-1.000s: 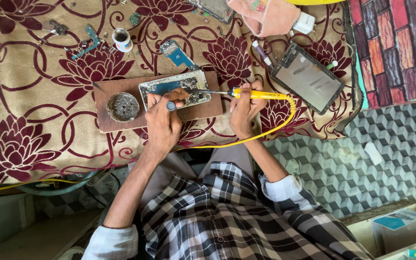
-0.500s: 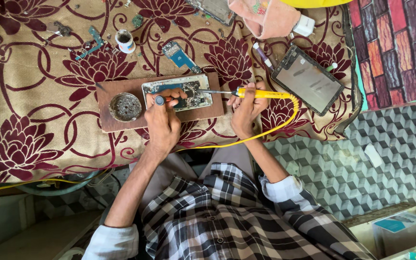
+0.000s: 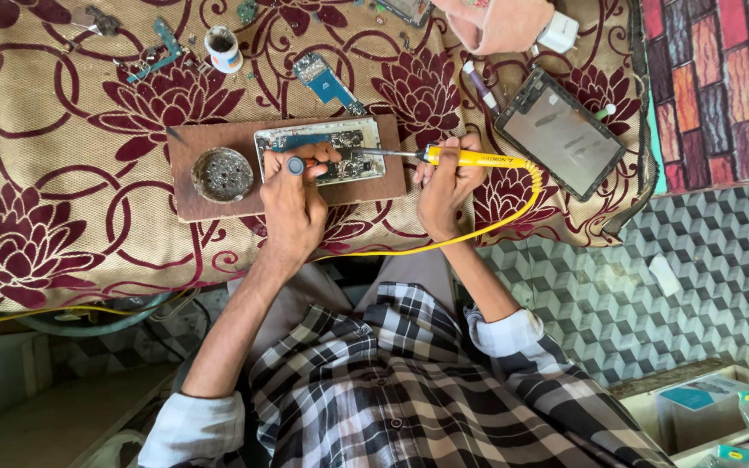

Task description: The person uses a soldering iron and a desoldering pump to remove components from a circuit board. They repeatedly heat solder joints and use the pump to extract molten solder, working on a single board throughout the clip.

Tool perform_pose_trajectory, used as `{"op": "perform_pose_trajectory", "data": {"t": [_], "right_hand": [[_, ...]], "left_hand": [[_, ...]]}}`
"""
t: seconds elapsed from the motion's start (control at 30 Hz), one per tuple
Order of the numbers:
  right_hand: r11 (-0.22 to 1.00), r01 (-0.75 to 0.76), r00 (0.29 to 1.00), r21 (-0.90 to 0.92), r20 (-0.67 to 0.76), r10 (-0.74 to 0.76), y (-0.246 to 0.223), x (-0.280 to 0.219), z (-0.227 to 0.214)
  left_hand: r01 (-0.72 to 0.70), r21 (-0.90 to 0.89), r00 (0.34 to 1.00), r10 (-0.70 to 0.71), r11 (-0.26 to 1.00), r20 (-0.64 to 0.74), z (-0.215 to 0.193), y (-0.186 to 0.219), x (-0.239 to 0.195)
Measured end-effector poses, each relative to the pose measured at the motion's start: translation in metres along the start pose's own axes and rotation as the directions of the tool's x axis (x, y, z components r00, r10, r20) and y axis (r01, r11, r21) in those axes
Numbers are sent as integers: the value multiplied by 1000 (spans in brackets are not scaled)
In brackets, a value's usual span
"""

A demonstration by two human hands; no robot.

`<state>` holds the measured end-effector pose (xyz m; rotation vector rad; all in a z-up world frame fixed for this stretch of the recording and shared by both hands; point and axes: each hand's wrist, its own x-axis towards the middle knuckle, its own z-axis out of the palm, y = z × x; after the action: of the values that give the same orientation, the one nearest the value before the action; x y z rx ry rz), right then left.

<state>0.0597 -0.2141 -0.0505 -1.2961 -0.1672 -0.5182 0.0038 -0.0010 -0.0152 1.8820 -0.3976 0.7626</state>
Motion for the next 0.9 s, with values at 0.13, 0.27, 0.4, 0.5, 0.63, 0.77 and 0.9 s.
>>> {"op": "perform_pose_trajectory", "data": {"t": [0.13,0.27,0.4,0.5,0.63,0.77,0.9], "right_hand": [[999,35,999,-27,5,-35,0,1,-2],[999,-25,999,24,-34,26,0,-2,-4],[1000,-2,1000,12,3,2,-2,-2,0],[1000,3,1000,-17,10,-2,-5,-1,4],[1000,-11,1000,-15,6,11,-12,-1,7],[1000,4,999,-19,35,-3,-13,-6,4],[999,11,999,-42,37,-10,-10,-7,-1]], "left_hand": [[29,41,1000,-29,999,1,-3,8,5],[37,-18,999,-37,999,-5,-3,10,6],[18,14,1000,-18,1000,-8,-3,9,8],[21,15,1000,-21,1000,-8,-2,9,6],[28,76,1000,-28,997,-9,-4,9,5],[51,36,999,-51,998,12,-2,8,4],[76,45,996,-77,996,34,-3,8,3]]}}
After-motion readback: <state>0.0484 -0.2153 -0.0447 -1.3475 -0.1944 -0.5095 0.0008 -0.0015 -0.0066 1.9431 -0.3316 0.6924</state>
